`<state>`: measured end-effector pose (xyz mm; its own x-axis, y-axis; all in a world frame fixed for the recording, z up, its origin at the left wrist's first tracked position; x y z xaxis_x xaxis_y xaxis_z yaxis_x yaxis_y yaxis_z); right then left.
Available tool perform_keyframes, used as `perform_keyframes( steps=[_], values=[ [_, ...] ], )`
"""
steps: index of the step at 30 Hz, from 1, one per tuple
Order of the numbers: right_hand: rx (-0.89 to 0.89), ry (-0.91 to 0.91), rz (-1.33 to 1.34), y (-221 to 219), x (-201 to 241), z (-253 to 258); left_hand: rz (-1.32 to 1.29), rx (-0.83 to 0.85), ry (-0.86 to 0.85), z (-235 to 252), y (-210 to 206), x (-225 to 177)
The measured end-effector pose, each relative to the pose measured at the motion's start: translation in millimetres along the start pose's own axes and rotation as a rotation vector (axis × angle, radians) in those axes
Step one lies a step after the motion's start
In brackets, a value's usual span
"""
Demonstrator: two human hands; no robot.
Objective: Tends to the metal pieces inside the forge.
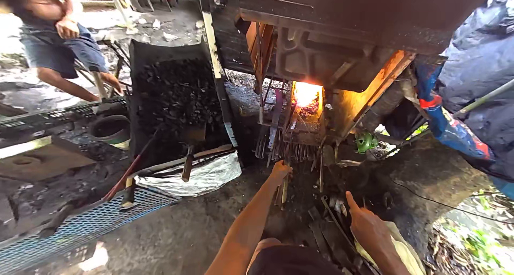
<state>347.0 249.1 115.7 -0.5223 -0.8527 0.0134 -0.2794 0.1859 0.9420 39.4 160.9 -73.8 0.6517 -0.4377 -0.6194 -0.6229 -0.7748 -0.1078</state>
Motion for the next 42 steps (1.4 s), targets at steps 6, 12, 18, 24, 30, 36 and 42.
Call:
perform_keyframes(
  steps=[6, 12, 18, 24, 30, 36, 42],
  values=[
    [-0.028, -0.014, 0.128, -7.7, -3.1, -8.2, 0.115, 0.014, -0.023, -28.4, -56.8, 12.3],
    [-0.238, 0.035, 0.999, -31.6, -23.4, -48.6, 0.281, -0.110, -0.008, -21.6, -65.1, -0.8],
    [-0.195, -0.102, 1.938, -68.0, -14.6, -48.6, 0.377, -0.147, -0.027, -23.1, -57.0, -2.2],
    [-0.304, -0.158, 2.234, -31.7, -4.0, 86.2, 0.375, -0.188, -0.025, -31.7, -69.9, -2.8],
    [-0.287, -0.052, 1.708, 42.3, -21.1, 139.8, 0.353, -0.197, -0.004, -51.2, -91.3, -9.7],
    [-0.337, -0.101, 1.549, 54.1, -25.2, 211.2, 0.092, -0.041, 0.025, -40.8, -82.5, 6.4],
    [-0.338, -0.070, 1.530, 38.4, -33.3, 172.9, 0.056, -0.002, 0.038, -77.6, -16.7, 52.0]
  ],
)
Point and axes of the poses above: each hand's wrist, its own z-axis towards the middle knuckle, its own y-axis out of the back of the hand, x = y × z, the point moved 7 cm from there along z, towards the middle knuckle, and after that the axes turned 15 degrees about y, right-handed, at the moved point
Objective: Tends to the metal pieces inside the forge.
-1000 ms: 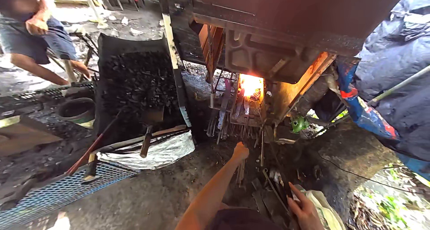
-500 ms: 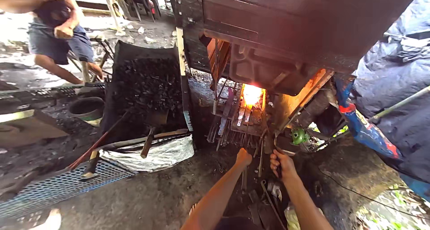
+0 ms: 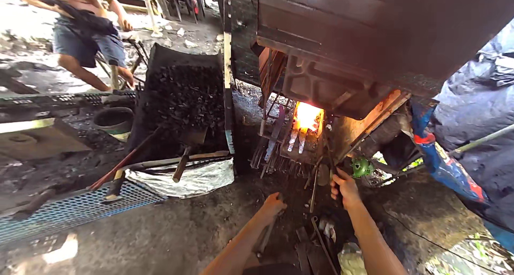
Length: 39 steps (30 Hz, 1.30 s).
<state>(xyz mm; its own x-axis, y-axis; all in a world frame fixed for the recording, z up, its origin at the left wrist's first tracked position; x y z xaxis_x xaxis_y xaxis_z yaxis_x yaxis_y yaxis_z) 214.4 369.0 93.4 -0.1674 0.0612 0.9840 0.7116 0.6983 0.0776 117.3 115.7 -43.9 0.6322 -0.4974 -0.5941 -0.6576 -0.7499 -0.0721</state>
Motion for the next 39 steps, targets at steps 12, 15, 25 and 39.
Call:
perform_keyframes(
  steps=[12, 15, 25, 39],
  values=[
    [0.032, -0.034, 0.082, 28.8, -31.4, -131.2, -0.027, -0.043, 0.024, 55.4, 33.3, -45.1],
    [-0.010, -0.092, 0.227, 20.2, -41.8, -152.9, -0.079, -0.032, 0.006, 54.4, 18.9, -44.8],
    [-0.121, -0.143, 0.651, -26.6, -51.6, -104.6, 0.050, -0.040, -0.037, 64.1, 7.8, -69.2],
    [-0.023, -0.030, -0.020, -28.4, -9.7, 8.3, 0.231, -0.037, -0.004, 50.4, 19.2, -67.3]
  ],
)
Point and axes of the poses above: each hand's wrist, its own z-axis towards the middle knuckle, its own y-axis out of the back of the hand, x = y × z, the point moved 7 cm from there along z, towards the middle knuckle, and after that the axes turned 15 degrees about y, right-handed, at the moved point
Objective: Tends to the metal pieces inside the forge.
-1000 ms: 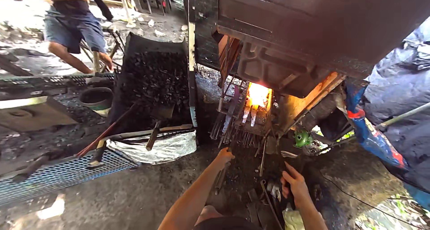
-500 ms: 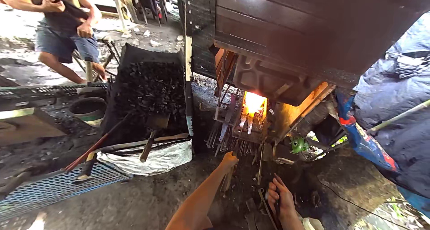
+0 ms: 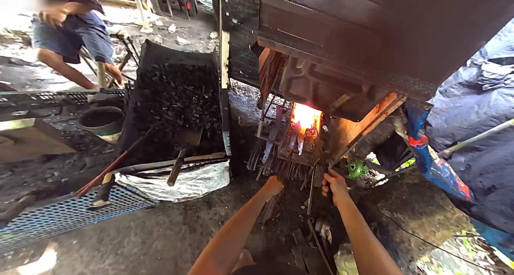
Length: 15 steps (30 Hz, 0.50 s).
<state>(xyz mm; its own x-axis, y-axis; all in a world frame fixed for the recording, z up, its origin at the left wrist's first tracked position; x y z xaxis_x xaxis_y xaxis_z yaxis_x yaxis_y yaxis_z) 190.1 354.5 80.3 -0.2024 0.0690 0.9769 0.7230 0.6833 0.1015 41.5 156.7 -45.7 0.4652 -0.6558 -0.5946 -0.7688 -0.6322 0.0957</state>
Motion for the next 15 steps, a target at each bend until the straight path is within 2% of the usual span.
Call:
perform_keyframes(
  steps=[4, 7, 11, 15],
  values=[
    [0.014, 0.023, -0.011, -14.8, -0.4, -12.4, 0.031, -0.034, -0.014, 4.3, -6.4, -8.6],
    [0.002, 0.058, -0.028, -8.9, 3.0, -22.3, 0.011, -0.028, -0.036, 3.1, -9.0, -6.7],
    [-0.017, 0.008, 0.003, -8.3, -10.9, -11.5, -0.082, 0.046, -0.008, 8.3, -6.9, 4.9],
    [0.044, 0.050, -0.005, -16.5, -0.3, -24.1, -0.097, 0.085, 0.013, -10.0, 9.2, 35.3]
  ],
)
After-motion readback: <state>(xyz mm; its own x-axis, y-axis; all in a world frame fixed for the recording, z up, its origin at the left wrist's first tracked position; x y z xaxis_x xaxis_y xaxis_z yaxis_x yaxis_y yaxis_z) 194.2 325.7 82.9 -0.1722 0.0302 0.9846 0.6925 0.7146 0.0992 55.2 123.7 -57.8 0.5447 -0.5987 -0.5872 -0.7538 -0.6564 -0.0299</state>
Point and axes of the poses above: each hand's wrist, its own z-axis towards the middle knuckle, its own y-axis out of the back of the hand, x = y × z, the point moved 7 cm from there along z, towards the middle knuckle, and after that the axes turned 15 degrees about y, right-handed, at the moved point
